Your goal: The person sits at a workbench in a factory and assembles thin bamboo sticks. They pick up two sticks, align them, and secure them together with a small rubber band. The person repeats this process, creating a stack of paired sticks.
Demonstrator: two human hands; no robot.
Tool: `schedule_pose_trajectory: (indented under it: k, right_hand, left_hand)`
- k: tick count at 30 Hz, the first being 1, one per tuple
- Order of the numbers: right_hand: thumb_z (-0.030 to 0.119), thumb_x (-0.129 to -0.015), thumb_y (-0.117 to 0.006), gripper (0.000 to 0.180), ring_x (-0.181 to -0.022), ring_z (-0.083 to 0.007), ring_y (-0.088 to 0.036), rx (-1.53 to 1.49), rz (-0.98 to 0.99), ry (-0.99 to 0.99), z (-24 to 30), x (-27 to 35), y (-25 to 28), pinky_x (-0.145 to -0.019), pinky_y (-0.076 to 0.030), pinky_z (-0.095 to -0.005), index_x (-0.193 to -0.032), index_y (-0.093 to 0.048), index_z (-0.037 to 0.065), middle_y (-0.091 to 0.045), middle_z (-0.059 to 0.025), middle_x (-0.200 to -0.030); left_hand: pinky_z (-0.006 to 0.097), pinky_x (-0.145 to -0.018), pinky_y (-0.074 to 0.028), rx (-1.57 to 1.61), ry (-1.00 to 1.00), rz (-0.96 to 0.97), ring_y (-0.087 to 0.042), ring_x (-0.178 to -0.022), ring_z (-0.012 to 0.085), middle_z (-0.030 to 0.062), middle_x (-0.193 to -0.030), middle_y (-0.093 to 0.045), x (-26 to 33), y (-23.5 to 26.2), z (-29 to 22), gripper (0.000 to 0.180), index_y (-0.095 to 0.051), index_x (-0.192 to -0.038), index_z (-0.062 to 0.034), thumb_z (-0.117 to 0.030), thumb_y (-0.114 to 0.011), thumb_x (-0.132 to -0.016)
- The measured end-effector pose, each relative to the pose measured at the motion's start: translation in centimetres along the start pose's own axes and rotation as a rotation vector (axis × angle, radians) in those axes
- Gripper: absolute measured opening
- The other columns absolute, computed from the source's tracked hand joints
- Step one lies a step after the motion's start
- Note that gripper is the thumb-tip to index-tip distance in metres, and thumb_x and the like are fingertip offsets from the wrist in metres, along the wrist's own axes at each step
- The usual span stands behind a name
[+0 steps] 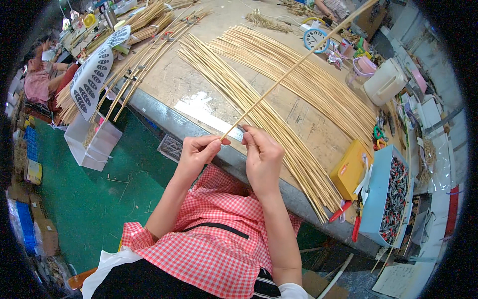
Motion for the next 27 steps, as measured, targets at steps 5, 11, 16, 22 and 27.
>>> schedule_pose_trajectory:
  k: [5,11,16,22,27]
  right_hand:
    - [-0.004,-0.084,-0.061,0.014,-0.066,-0.0183,-0.063,0.05,-0.047,0.054,0.5,0.0,-0.7,-0.06,-0.048,-0.0283,-0.097,-0.067,-0.006,-0.067,-0.0148,-0.08]
    - [-0.004,-0.084,-0.062,0.015,-0.064,-0.0176,-0.061,0.049,-0.054,0.099,0.2,0.0,-1.1,-0.058,-0.047,-0.0276,-0.098,-0.067,-0.005,-0.066,-0.0144,-0.079]
    - [-0.004,-0.084,-0.062,0.015,-0.062,-0.0153,-0.059,-0.065,-0.053,-0.031,-0.2,0.0,-1.3,-0.057,-0.046,-0.0264,-0.098,-0.067,-0.005,-0.064,-0.0122,-0.074]
    - [-0.002,-0.085,-0.061,0.014,-0.06,-0.0149,-0.057,-0.041,-0.068,-0.019,-0.2,0.2,-1.3,-0.056,-0.045,-0.0268,-0.098,-0.067,-0.005,-0.063,-0.0114,-0.071]
    - [-0.001,-0.086,-0.061,0.014,-0.06,-0.0155,-0.057,-0.003,-0.095,0.003,-0.5,0.3,-1.3,-0.056,-0.045,-0.0283,-0.097,-0.067,-0.005,-0.062,-0.0114,-0.069]
  left_hand:
    - [0.02,-0.045,-0.022,0.021,0.025,-0.013,-0.032,-0.052,0.001,-0.008,-0.059,-0.043,0.0,0.2,-0.2,0.021,-0.072,-0.098,-0.0001,-0.017,-0.061,-0.092]
    - [0.02,-0.045,-0.021,0.049,0.021,-0.028,-0.031,-0.052,0.0009,-0.0082,-0.059,-0.043,-0.1,0.4,0.0,0.021,-0.072,-0.099,-0.0002,-0.017,-0.061,-0.092]
    - [0.02,-0.045,-0.022,0.048,0.013,-0.023,-0.032,-0.052,0.001,-0.0079,-0.06,-0.044,-0.2,0.5,0.2,0.02,-0.072,-0.1,-0.0002,-0.017,-0.062,-0.092]
    - [0.02,-0.045,-0.022,0.03,-0.011,-0.029,-0.031,-0.052,0.0012,-0.0078,-0.059,-0.044,-0.3,0.4,0.8,0.02,-0.072,-0.1,0.0001,-0.016,-0.062,-0.092]
    - [0.02,-0.045,-0.022,0.072,0.05,-0.04,-0.031,-0.052,0.0013,-0.0078,-0.059,-0.043,-0.1,0.3,0.0,0.021,-0.071,-0.1,0.0004,-0.016,-0.061,-0.093]
Point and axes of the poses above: each hand's wrist, its own x-axis away from the middle knuckle, its own y-axis out of the back of the hand, z = x × y, the point moved 1 cm from there along -x, towards the middle knuckle
